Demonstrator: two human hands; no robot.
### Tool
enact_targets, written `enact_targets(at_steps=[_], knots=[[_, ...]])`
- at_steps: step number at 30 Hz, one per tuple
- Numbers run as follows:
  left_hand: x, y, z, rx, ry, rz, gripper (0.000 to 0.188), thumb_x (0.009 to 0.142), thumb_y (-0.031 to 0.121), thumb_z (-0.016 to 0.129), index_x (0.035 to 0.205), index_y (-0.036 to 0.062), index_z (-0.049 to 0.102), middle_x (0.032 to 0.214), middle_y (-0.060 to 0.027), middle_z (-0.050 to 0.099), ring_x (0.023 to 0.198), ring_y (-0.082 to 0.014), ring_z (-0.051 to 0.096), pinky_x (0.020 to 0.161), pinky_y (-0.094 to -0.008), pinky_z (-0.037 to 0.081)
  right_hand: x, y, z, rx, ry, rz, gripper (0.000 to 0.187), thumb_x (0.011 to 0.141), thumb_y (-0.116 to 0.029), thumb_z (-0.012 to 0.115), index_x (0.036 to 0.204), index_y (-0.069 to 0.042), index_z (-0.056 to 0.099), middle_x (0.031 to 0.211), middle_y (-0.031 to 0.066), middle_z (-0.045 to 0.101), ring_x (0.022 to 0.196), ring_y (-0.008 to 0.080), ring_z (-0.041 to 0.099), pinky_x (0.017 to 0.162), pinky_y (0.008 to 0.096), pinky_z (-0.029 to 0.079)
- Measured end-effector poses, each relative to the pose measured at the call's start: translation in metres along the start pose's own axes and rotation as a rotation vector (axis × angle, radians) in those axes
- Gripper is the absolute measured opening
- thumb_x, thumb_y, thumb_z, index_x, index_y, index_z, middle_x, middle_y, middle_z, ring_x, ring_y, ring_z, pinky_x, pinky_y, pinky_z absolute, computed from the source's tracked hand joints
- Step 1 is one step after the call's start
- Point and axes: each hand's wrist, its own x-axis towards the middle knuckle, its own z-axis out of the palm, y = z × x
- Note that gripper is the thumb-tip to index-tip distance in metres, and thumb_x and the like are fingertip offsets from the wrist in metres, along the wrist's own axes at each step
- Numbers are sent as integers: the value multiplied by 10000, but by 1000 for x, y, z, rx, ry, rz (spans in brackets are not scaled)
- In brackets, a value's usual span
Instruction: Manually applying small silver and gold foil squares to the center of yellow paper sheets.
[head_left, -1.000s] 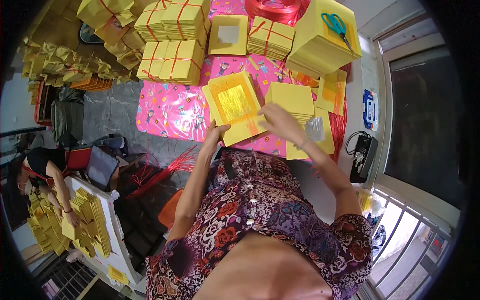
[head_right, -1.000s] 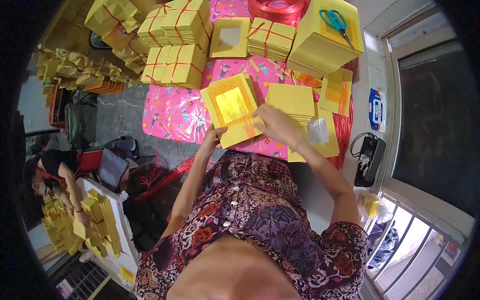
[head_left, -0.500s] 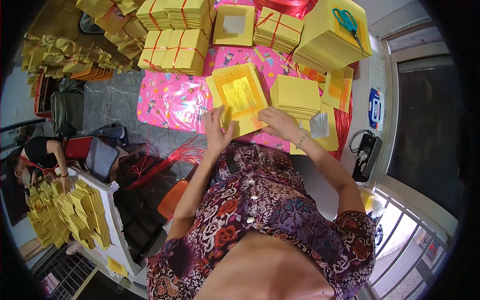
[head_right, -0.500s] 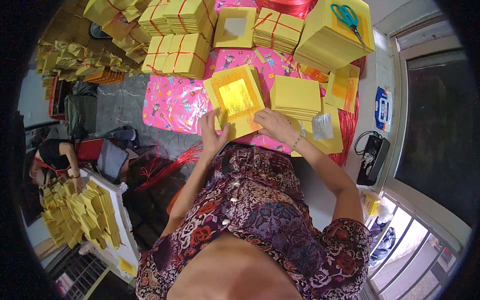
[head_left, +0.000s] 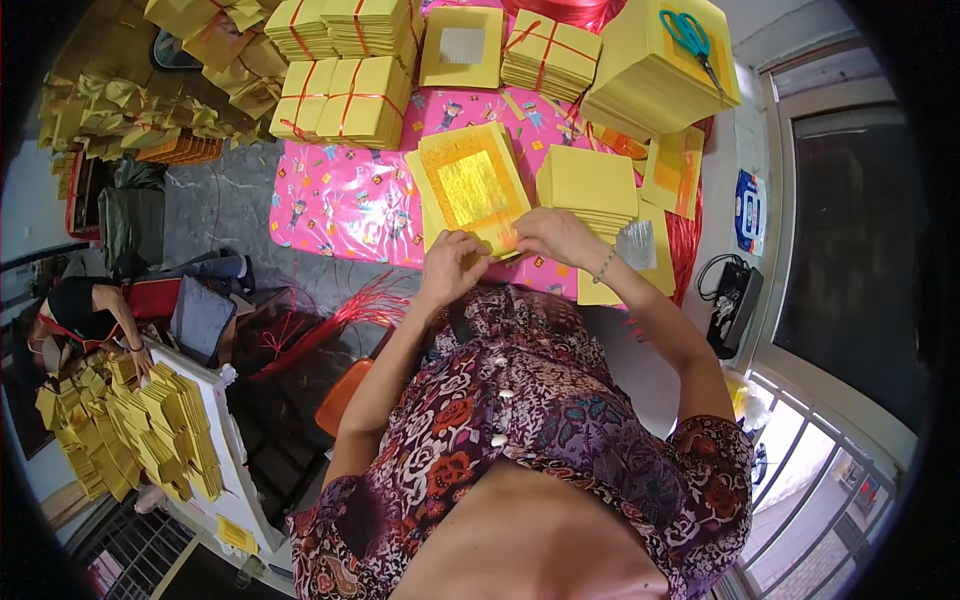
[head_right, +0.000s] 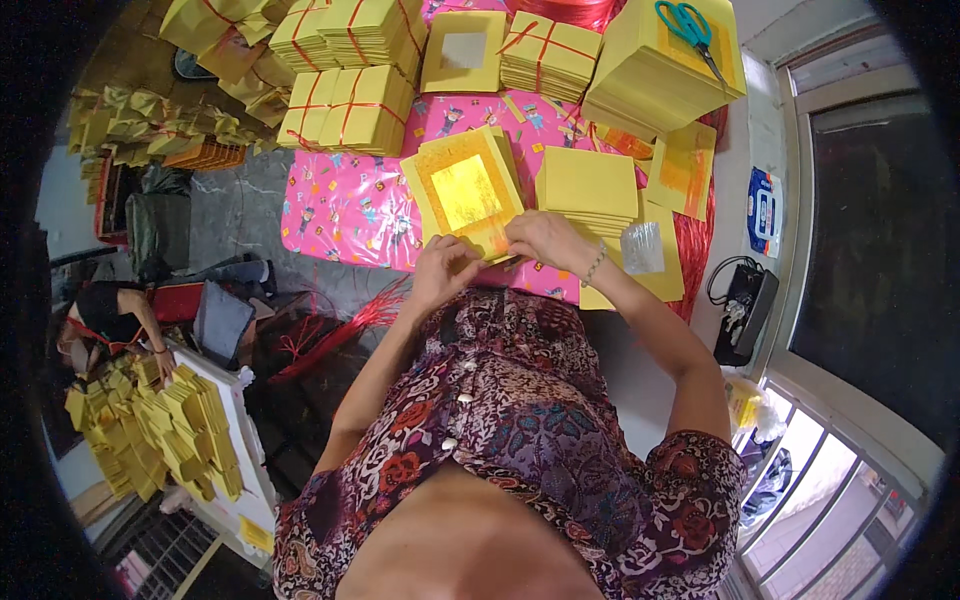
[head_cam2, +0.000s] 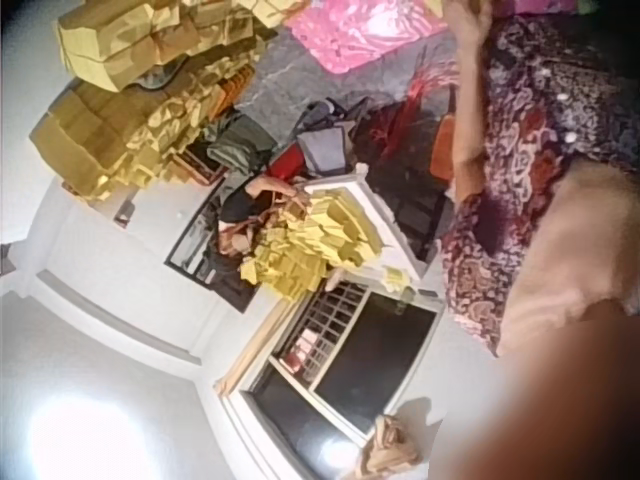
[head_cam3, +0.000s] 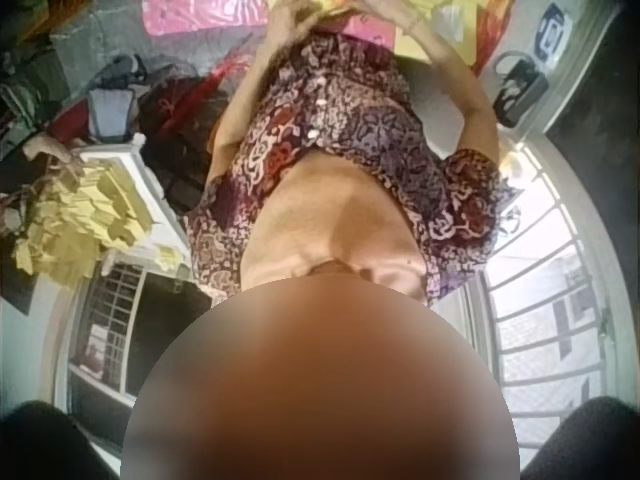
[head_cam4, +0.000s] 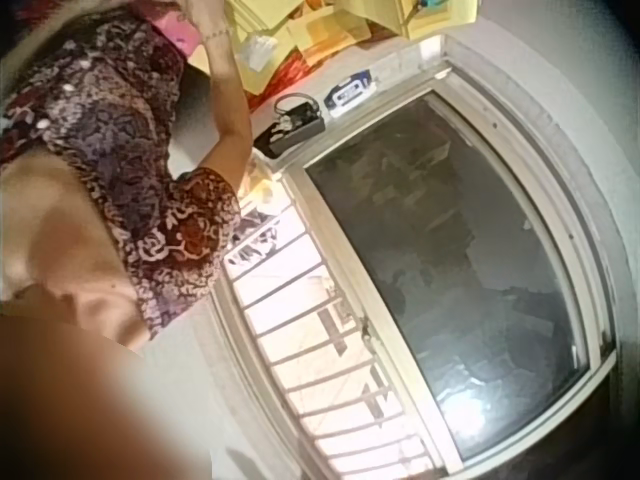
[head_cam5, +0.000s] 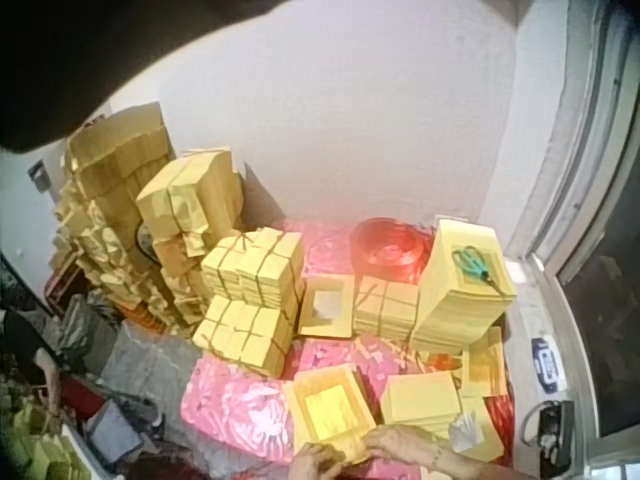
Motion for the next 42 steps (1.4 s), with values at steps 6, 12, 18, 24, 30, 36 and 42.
enact_targets(at_steps=[6, 12, 18, 24, 30, 36, 42], knots=[[6, -12, 2, -187, -53, -116, 117, 754, 181, 746, 793, 73, 726, 780, -86, 642, 761, -262, 610, 681, -369, 486, 2, 5, 3, 5, 2, 55, 171, 842, -213, 648, 828, -45, 617, 826, 108, 613, 872, 313, 596, 770, 421, 482], [9, -12, 2, -254, -71, -162, 127, 763, 176, 746, 792, 55, 721, 701, -89, 633, 639, -237, 610, 590, -347, 473, 3, 7, 5, 24, -6, 66, 187, 860, -230, 638, 848, -43, 640, 828, 108, 616, 878, 304, 590, 778, 423, 477], [10, -8, -1, -270, -74, -191, 127, 775, 179, 742, 790, 55, 722, 702, -81, 643, 631, -193, 614, 590, -318, 475, 4, 5, 2, 17, -25, 90, 191, 865, -231, 632, 835, -43, 630, 826, 112, 611, 865, 311, 587, 768, 424, 475], [11, -9, -2, -276, -79, -224, 130, 785, 181, 734, 791, 52, 719, 697, -67, 648, 620, -168, 613, 583, -306, 473, 8, 1, 1, -20, -9, 50, 204, 888, -216, 604, 828, -25, 562, 815, 123, 590, 838, 340, 591, 733, 444, 473], [10, 1, -6, -269, -86, -346, 190, 792, 172, 721, 911, 28, 686, 764, -99, 654, 663, -205, 624, 608, -309, 486, 21, -7, -9, -63, -43, 128, 202, 941, -227, 550, 921, -30, 508, 849, 147, 563, 843, 369, 587, 712, 453, 473], [4, 29, -18, 230, 511, 180, 512, 738, 110, 713, 1230, 88, 574, 1252, -187, 491, 1171, -364, 468, 971, -475, 394, 66, 8, -36, -16, 60, 130, 213, 960, -258, 516, 947, -46, 507, 882, 150, 576, 852, 364, 605, 706, 460, 490], [21, 15, -5, 256, 224, 197, 653, 771, 158, 701, 1370, 69, 457, 1414, -177, 397, 1325, -377, 352, 1073, -510, 313, 126, 39, -35, -68, 84, 183, 215, 941, -246, 537, 940, -32, 547, 919, 164, 604, 883, 367, 601, 757, 464, 484]])
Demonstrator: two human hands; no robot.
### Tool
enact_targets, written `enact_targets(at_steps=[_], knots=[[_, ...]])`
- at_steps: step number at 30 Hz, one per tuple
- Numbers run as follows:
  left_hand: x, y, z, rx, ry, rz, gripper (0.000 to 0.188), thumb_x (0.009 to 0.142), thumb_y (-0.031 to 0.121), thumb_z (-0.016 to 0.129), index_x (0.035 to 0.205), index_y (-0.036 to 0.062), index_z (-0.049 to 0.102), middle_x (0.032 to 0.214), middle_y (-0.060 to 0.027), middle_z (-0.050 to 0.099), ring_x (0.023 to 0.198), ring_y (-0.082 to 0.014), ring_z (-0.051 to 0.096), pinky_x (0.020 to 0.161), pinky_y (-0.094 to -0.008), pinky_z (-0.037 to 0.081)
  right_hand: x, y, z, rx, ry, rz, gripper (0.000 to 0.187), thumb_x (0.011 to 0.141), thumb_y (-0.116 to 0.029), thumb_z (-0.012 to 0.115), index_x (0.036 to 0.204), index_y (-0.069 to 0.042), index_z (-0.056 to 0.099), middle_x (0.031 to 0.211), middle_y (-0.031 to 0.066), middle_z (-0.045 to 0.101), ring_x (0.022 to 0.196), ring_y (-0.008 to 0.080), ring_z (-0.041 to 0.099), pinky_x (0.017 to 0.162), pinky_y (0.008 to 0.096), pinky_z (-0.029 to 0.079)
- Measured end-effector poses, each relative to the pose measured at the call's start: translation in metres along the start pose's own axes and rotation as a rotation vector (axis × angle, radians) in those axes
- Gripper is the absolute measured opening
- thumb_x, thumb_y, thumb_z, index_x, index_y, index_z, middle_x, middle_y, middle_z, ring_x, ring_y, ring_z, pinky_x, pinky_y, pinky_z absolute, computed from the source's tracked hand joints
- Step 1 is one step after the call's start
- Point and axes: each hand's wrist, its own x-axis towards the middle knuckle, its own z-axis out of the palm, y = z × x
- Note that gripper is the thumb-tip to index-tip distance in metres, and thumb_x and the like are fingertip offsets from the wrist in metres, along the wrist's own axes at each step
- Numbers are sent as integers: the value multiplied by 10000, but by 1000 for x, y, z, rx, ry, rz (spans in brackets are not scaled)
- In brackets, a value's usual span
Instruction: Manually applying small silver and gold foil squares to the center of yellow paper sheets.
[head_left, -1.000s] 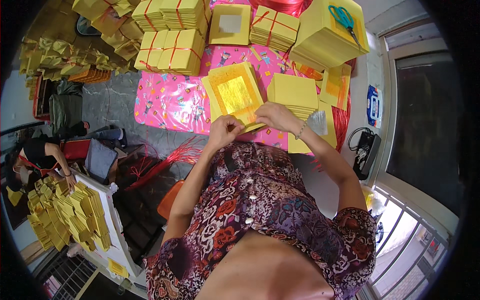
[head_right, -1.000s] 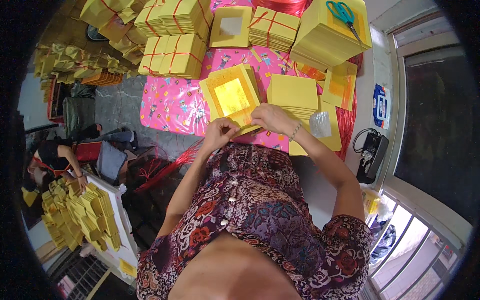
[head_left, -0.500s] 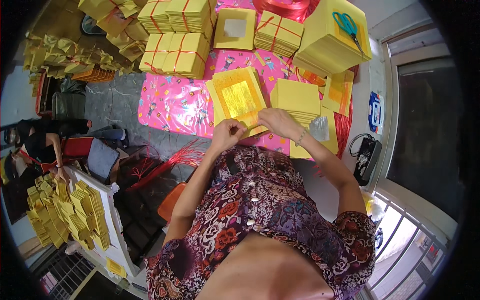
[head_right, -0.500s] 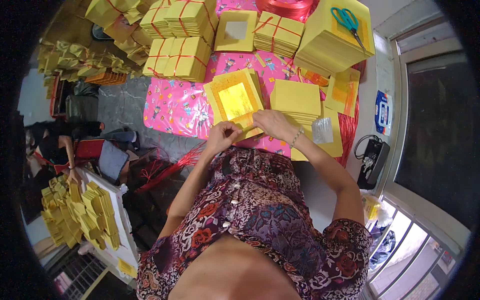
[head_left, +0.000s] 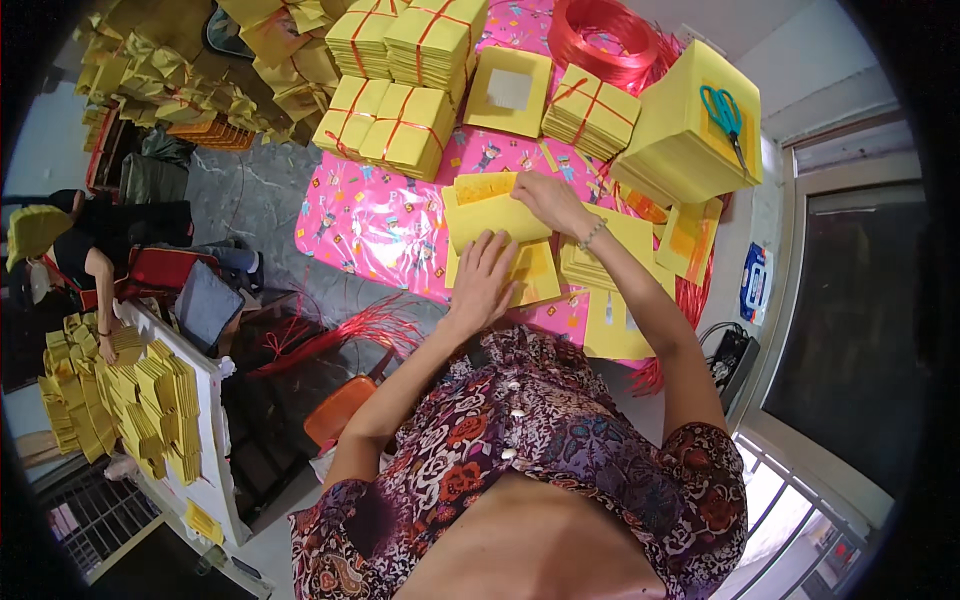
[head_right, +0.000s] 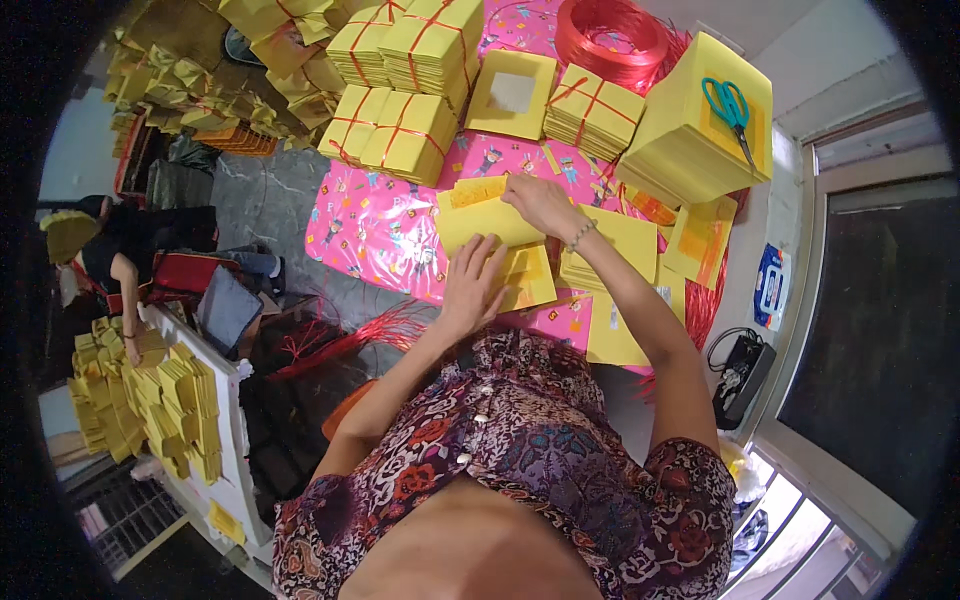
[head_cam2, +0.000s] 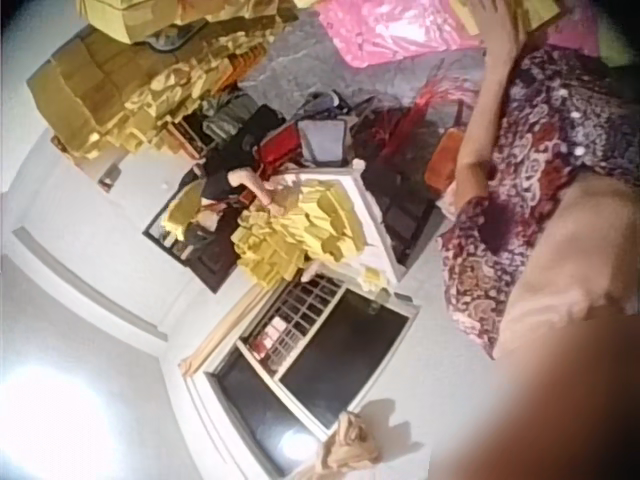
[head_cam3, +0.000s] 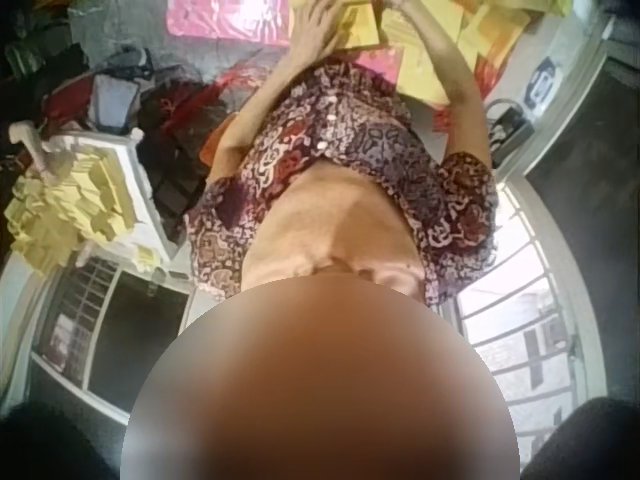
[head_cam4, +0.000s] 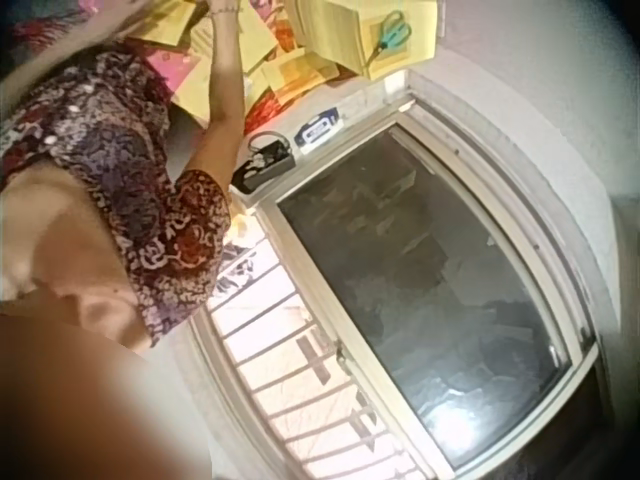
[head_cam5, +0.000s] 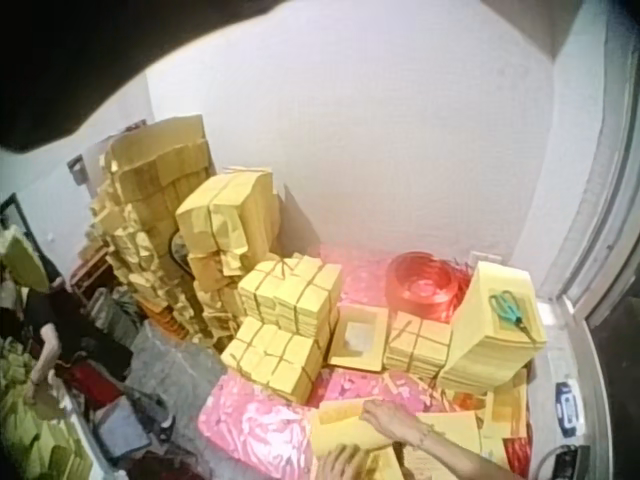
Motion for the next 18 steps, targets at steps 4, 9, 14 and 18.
enact_targets(at_steps=[4, 9, 14, 18], knots=[[14, -12, 11, 79, -100, -43, 703, 848, 287, 645, 1451, 74, 353, 1494, -196, 304, 1392, -404, 255, 1125, -536, 234, 21, 12, 11, -31, 40, 15, 216, 912, -231, 564, 915, -16, 569, 909, 165, 603, 897, 361, 597, 775, 459, 482], [22, -27, 20, 107, -141, -56, 722, 876, 389, 594, 1477, 97, 321, 1523, -206, 263, 1415, -398, 216, 1146, -534, 188, 29, 23, 27, -141, 194, -46, 181, 865, -222, 614, 891, -43, 602, 903, 117, 597, 932, 314, 576, 792, 435, 476], [20, -29, 25, 100, -163, -77, 745, 875, 404, 586, 1492, 103, 295, 1529, -209, 253, 1415, -407, 211, 1146, -535, 183, 34, 21, 32, -278, 238, -130, 156, 833, -225, 656, 890, -84, 621, 919, 71, 598, 957, 263, 559, 852, 434, 442], [19, -30, 25, 95, -176, -87, 753, 876, 405, 583, 1497, 101, 283, 1534, -213, 241, 1416, -413, 203, 1146, -537, 180, 36, 16, 38, -186, 176, -219, 200, 830, -232, 661, 973, -93, 650, 952, 71, 625, 981, 263, 573, 892, 436, 427]])
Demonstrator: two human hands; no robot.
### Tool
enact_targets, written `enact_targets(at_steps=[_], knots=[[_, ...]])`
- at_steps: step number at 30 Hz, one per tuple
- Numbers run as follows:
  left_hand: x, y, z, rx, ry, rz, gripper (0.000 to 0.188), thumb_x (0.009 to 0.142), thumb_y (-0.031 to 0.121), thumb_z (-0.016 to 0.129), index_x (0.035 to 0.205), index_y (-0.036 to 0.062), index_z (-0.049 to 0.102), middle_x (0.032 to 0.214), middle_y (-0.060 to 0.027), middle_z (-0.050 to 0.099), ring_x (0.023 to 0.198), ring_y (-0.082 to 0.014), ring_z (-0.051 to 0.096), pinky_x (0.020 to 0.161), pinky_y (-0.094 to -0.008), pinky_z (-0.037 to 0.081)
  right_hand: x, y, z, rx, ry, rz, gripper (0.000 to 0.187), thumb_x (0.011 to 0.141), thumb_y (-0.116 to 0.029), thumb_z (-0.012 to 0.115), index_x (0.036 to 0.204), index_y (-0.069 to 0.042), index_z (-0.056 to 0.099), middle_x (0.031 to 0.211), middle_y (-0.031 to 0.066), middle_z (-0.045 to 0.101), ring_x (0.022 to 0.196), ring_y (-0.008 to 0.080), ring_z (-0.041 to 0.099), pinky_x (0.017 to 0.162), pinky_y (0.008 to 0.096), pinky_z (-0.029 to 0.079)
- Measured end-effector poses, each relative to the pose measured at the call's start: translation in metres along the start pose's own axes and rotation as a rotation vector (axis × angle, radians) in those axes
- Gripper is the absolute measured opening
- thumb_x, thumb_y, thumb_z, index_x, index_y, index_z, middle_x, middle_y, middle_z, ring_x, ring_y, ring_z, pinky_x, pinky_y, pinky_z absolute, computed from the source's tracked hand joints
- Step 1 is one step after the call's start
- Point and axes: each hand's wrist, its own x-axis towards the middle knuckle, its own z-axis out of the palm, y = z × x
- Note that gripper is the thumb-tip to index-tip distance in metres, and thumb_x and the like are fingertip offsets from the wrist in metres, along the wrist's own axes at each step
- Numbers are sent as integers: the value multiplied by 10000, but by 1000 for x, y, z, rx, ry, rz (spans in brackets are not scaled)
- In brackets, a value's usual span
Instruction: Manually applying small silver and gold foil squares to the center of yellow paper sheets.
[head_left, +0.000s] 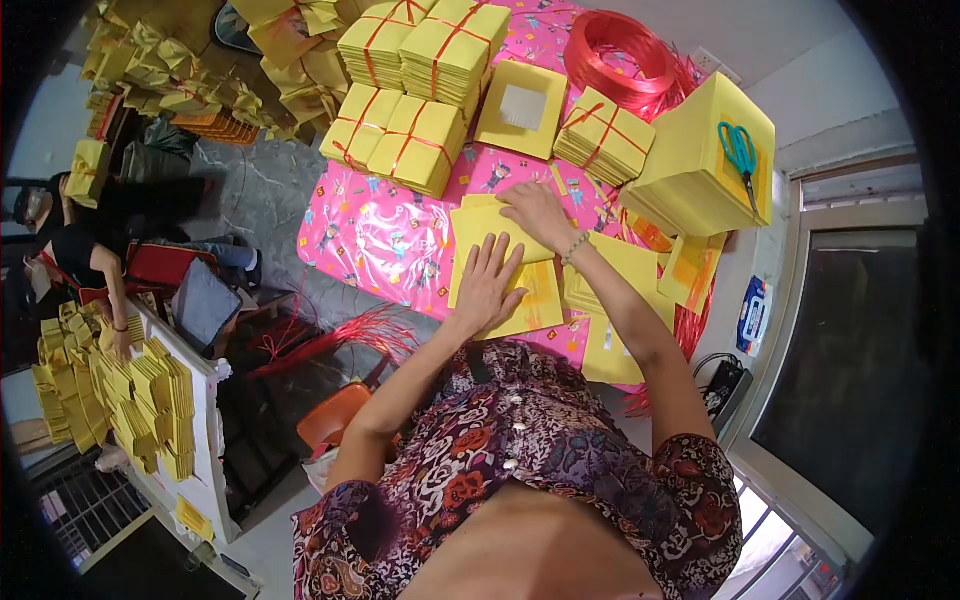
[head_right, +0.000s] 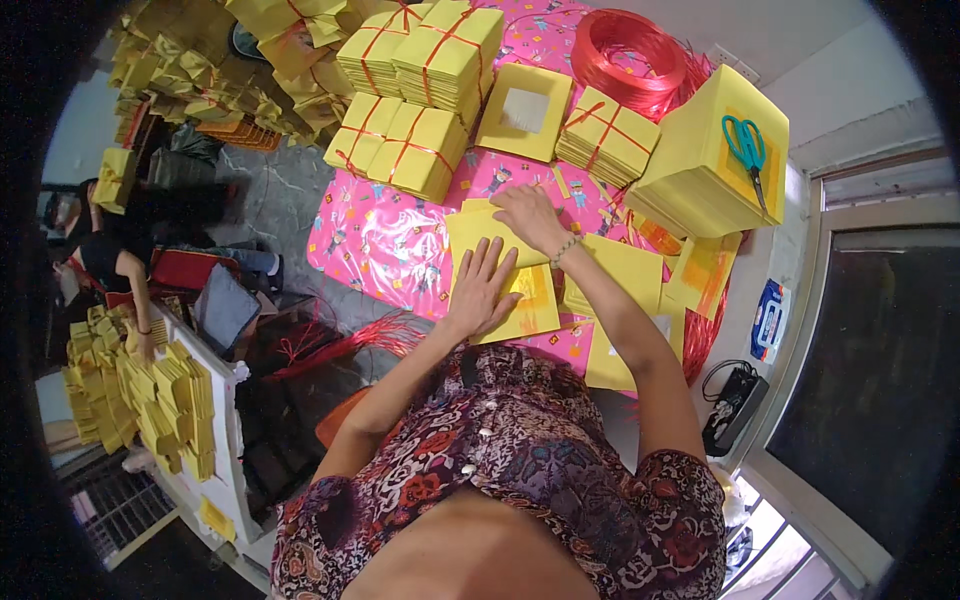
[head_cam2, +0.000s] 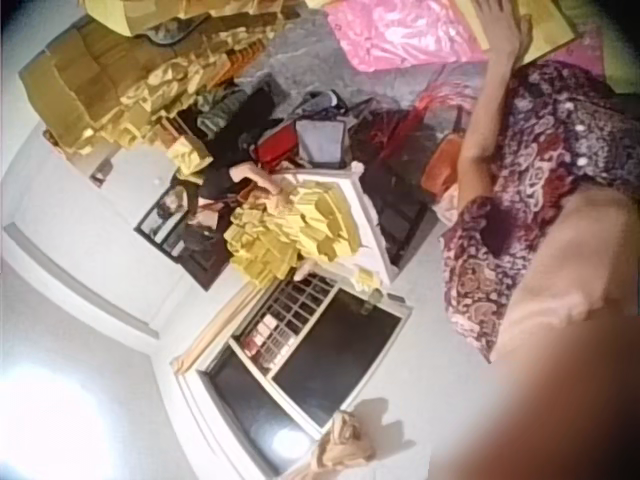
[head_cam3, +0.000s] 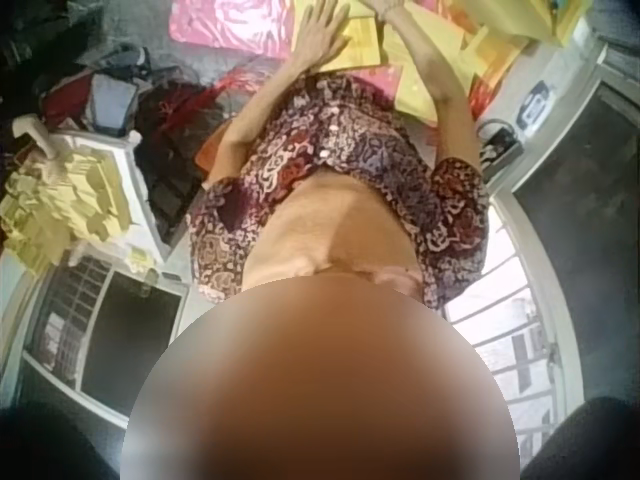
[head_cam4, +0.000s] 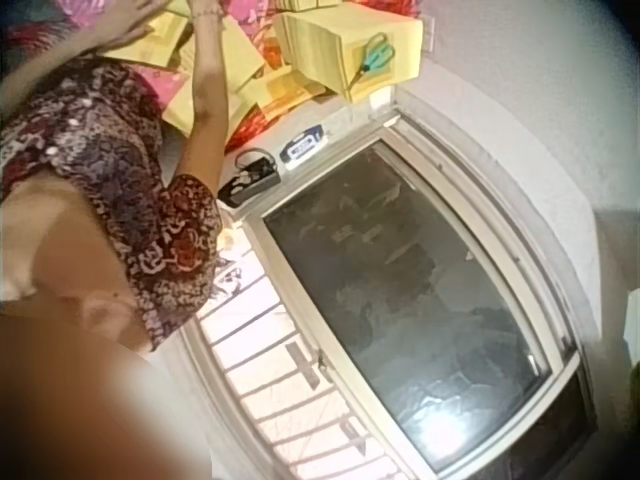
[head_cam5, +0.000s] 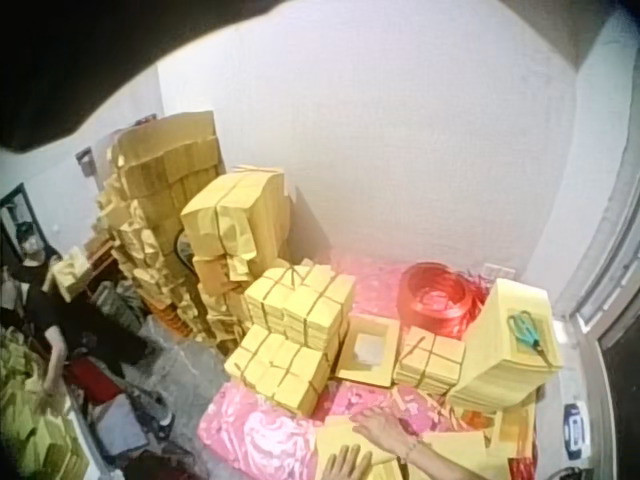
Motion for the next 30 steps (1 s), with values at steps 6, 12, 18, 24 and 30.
enact_targets(at_steps=[6, 12, 18, 24, 30], knots=[[1, 1, -1, -23, -8, -8, 768, 878, 409, 580, 1506, 100, 263, 1539, -221, 225, 1420, -418, 193, 1150, -537, 167, 2, -4, 0, 106, -89, 34, 245, 844, -216, 649, 1044, -74, 653, 1011, 93, 642, 1009, 280, 584, 905, 412, 442], [1, -2, 1, -23, -26, -5, 790, 875, 438, 580, 1513, 110, 250, 1542, -223, 217, 1426, -416, 181, 1155, -530, 160, 5, -6, -2, 113, -119, 58, 238, 837, -202, 658, 1034, -69, 652, 989, 100, 636, 981, 290, 593, 874, 412, 466], [3, -6, 2, -28, -45, 12, 787, 880, 457, 571, 1514, 116, 252, 1540, -229, 221, 1422, -421, 191, 1152, -533, 166, 5, -7, -3, 162, -123, 110, 227, 843, -179, 655, 1032, -55, 647, 989, 109, 620, 987, 300, 589, 859, 412, 473], [3, -7, 3, -35, -38, 17, 779, 887, 469, 558, 1512, 112, 259, 1540, -234, 221, 1424, -426, 185, 1148, -538, 168, 6, -7, -5, 184, -131, 124, 222, 838, -175, 658, 1026, -59, 647, 980, 110, 618, 972, 305, 593, 853, 415, 473], [4, -7, 3, -38, -61, 2, 775, 890, 494, 540, 1506, 106, 272, 1542, -234, 217, 1429, -425, 173, 1150, -542, 158, 11, -9, -4, 106, -171, 84, 225, 831, -182, 661, 1039, -99, 655, 977, 91, 627, 979, 288, 592, 856, 412, 474]])
